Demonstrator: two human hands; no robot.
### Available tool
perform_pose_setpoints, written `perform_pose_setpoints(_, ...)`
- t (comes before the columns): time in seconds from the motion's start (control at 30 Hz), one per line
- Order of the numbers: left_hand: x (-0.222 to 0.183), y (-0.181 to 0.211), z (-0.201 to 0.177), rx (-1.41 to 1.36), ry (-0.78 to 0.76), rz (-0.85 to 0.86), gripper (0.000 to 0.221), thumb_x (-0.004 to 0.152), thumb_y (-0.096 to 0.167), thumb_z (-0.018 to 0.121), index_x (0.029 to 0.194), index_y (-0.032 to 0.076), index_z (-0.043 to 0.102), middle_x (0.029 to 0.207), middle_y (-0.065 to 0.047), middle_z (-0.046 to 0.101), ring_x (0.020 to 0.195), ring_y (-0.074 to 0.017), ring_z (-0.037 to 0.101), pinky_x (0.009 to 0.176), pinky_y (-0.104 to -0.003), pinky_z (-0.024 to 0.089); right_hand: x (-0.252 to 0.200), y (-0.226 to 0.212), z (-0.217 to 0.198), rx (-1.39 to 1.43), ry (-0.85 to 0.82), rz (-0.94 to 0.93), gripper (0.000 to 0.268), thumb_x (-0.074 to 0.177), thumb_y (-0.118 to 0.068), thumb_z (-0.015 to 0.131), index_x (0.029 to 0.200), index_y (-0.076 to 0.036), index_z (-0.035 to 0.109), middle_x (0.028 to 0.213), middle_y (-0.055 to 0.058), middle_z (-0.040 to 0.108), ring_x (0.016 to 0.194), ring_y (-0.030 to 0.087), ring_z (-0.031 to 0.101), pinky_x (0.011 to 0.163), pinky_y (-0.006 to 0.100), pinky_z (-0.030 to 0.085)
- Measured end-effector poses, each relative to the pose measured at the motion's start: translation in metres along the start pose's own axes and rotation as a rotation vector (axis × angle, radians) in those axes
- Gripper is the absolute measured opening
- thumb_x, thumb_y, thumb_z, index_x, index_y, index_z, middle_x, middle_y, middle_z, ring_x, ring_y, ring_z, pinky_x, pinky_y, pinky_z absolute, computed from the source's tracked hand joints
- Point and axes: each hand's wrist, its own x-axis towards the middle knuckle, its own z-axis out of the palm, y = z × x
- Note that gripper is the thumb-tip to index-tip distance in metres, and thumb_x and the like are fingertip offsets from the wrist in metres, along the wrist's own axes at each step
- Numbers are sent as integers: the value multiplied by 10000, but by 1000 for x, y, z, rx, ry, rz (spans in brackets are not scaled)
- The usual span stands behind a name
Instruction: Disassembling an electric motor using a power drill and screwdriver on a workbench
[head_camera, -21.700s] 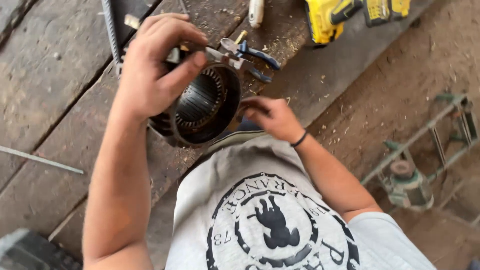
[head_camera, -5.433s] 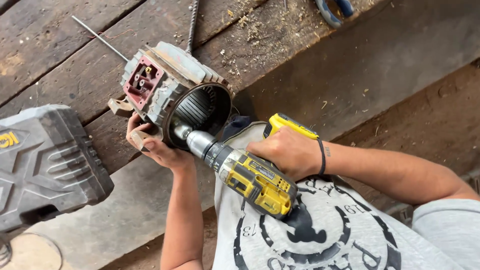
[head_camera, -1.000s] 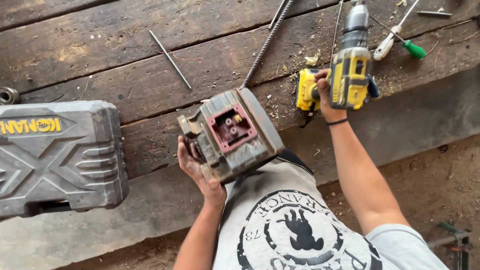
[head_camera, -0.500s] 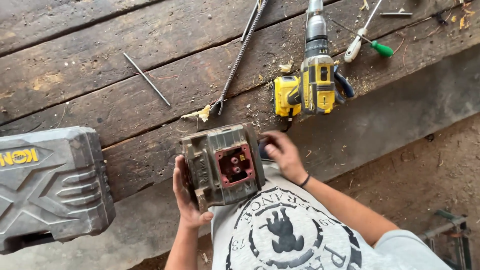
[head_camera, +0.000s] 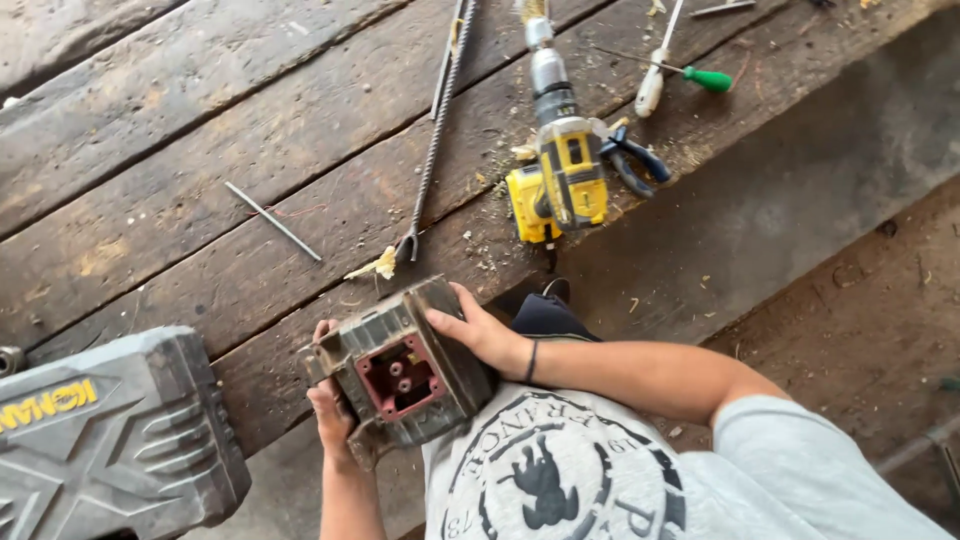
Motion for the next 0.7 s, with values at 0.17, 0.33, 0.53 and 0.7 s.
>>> perform_pose_setpoints(0.17, -8, 14, 40, 182, -18, 70, 1110, 729, 689, 808, 1543, 145, 283, 1432, -195, 524, 1290, -371, 546, 1019, -611, 524, 3, -3, 7, -44, 86, -191, 888, 847, -626, 550, 1533, -104, 336, 1470, 77, 512, 1352, 152, 462, 1162, 311, 346)
perform_pose_setpoints(0.33, 0, 27, 52, 456, 53, 234, 1127, 446, 107, 506, 1555, 75, 312, 1525, -270, 420, 1409, -373, 447, 1181, -487, 308, 23, 22, -19, -204, 25, -580, 1056, 871, -777, 581, 1628, -113, 265, 1608, 301, 301, 1461, 393, 304, 1205, 538, 268)
perform_pose_setpoints(0.53, 7, 1, -6, 700, -244, 667, 841, 788, 494, 830, 1498, 189, 499, 1692, -315, 89, 1554, -439, 227, 1245, -572, 202, 52, 29, -32, -267, -115, -1037, 1294, 760, -882, 602, 1612, 14, 220, 1542, 226, 395, 1422, 310, 375, 1178, 497, 301)
perform_pose_setpoints(0.7, -11, -31, -40, 685, -180, 672, 903, 803, 495, 819, 1537, 139, 430, 1684, -332, 50, 1557, -450, 177, 1246, -578, 186, 62, 44, -55, -330, -181, -1119, 1376, 693, -828, 721, 1583, 83, 200, 1528, 303, 383, 1403, 411, 407, 1137, 553, 352)
